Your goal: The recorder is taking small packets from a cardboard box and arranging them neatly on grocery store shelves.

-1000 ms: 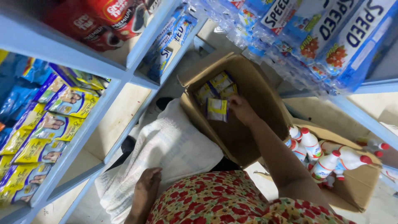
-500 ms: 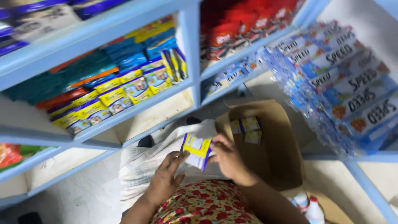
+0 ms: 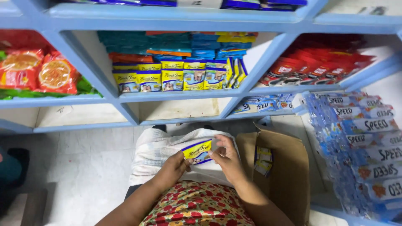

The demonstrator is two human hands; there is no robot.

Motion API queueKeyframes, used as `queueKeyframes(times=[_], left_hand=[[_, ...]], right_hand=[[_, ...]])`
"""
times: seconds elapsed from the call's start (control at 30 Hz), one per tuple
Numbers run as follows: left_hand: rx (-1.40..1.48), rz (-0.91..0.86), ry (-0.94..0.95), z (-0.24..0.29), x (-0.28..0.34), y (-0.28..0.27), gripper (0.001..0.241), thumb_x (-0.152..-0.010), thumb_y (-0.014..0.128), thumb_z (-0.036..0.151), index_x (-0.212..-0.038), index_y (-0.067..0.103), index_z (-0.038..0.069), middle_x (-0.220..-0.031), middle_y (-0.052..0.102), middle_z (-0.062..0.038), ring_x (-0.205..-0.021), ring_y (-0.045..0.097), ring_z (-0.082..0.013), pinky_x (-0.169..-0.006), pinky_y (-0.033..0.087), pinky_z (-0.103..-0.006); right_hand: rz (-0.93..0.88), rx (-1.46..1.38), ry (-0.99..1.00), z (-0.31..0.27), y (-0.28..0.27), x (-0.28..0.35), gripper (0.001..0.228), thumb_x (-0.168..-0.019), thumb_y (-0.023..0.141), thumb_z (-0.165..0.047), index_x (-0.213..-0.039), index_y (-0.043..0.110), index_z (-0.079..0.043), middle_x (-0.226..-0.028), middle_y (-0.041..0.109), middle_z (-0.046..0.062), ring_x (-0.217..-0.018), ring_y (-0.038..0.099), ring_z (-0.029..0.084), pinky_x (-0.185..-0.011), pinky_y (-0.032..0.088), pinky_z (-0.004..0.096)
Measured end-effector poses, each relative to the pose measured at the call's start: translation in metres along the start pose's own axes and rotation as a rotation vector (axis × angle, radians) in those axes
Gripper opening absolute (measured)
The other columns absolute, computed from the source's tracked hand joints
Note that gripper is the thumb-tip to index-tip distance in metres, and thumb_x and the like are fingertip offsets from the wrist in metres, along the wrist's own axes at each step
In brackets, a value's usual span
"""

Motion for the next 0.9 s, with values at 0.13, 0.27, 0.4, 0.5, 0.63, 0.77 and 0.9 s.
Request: queueKeyframes(times=[0.13, 0.27, 0.4, 0.5, 0.63, 0.77, 0.9], left_hand=[[0.38, -0.083, -0.068, -0.017, -0.005, -0.01, 0.034, -0.102, 0.058, 0.023, -0.132, 0.058, 0.006, -0.102, 0.071, -0.007, -0.079, 0.065, -0.0147, -0.073, 0.059, -0.0309], [0.505, -0.112, -0.064, -0.017, -0.002, -0.019, 0.042, -0.098, 0.06, 0.025, -0.136, 0.054, 0.008, -0.111, 0.07, -0.006, -0.088, 0.067, -0.0133, -0.075, 0.061, -0.0293], [0.492, -0.103, -0.081, -0.029, -0.002, -0.034, 0.038, -0.101, 0.059, 0.028, -0.131, 0.06, 0.005, -0.114, 0.071, -0.008, -0.098, 0.068, -0.0131, -0.077, 0.062, -0.0285], [0.503, -0.102, -0.118, -0.037, 0.0, -0.038, 0.037, -0.102, 0.058, 0.03, -0.126, 0.065, 0.003, -0.114, 0.072, -0.008, -0.097, 0.068, -0.0138, -0.077, 0.062, -0.0281], [0.503, -0.05, -0.127, -0.052, -0.002, -0.046, 0.035, -0.101, 0.057, 0.029, -0.124, 0.066, 0.005, -0.108, 0.073, -0.006, -0.09, 0.067, -0.012, -0.072, 0.061, -0.0282], [0.444, 0.019, -0.083, -0.05, -0.001, -0.066, 0.031, -0.102, 0.06, 0.028, -0.12, 0.068, 0.004, -0.096, 0.072, -0.006, -0.079, 0.062, -0.0112, -0.07, 0.056, -0.0265], [0.418, 0.078, -0.077, -0.068, -0.001, -0.081, 0.028, -0.101, 0.064, 0.027, -0.114, 0.068, 0.002, -0.089, 0.07, -0.006, -0.075, 0.06, -0.011, -0.069, 0.054, -0.0261]], right_hand=[[-0.169, 0.168, 0.185, 0.032, 0.009, -0.014, 0.014, -0.095, 0.069, -0.01, -0.107, 0.068, -0.003, -0.086, 0.066, 0.003, -0.068, 0.057, 0.009, -0.058, 0.047, 0.025], [-0.226, 0.169, 0.13, 0.015, 0.032, -0.013, 0.01, -0.098, 0.069, -0.011, -0.099, 0.071, -0.001, -0.082, 0.063, 0.001, -0.066, 0.053, 0.007, -0.058, 0.044, 0.023], [-0.258, 0.167, 0.173, 0.033, 0.032, -0.017, 0.009, -0.098, 0.069, -0.009, -0.098, 0.071, 0.0, -0.079, 0.062, 0.001, -0.064, 0.052, 0.008, -0.057, 0.044, 0.024], [-0.288, 0.175, 0.204, 0.032, 0.042, -0.022, 0.009, -0.099, 0.069, -0.009, -0.096, 0.07, 0.0, -0.079, 0.061, 0.001, -0.064, 0.052, 0.008, -0.057, 0.044, 0.024], [-0.302, 0.158, 0.254, 0.032, 0.059, -0.036, 0.009, -0.097, 0.068, -0.01, -0.098, 0.07, -0.002, -0.081, 0.063, 0.0, -0.064, 0.053, 0.008, -0.058, 0.045, 0.024], [-0.288, 0.249, 0.244, 0.043, 0.063, -0.052, 0.009, -0.096, 0.069, -0.009, -0.099, 0.071, -0.002, -0.081, 0.064, 0.002, -0.064, 0.052, 0.007, -0.058, 0.045, 0.023], [-0.364, 0.305, 0.181, 0.047, 0.077, -0.06, 0.007, -0.095, 0.07, -0.007, -0.097, 0.07, -0.001, -0.085, 0.062, 0.0, -0.065, 0.053, 0.007, -0.058, 0.046, 0.023]])
Point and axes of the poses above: each hand's wrist, its own x-axis away from the middle knuckle, its own y-axis out of the palm, z = x × y, the point moved 9 cm from there along -x, towards the middle knuckle
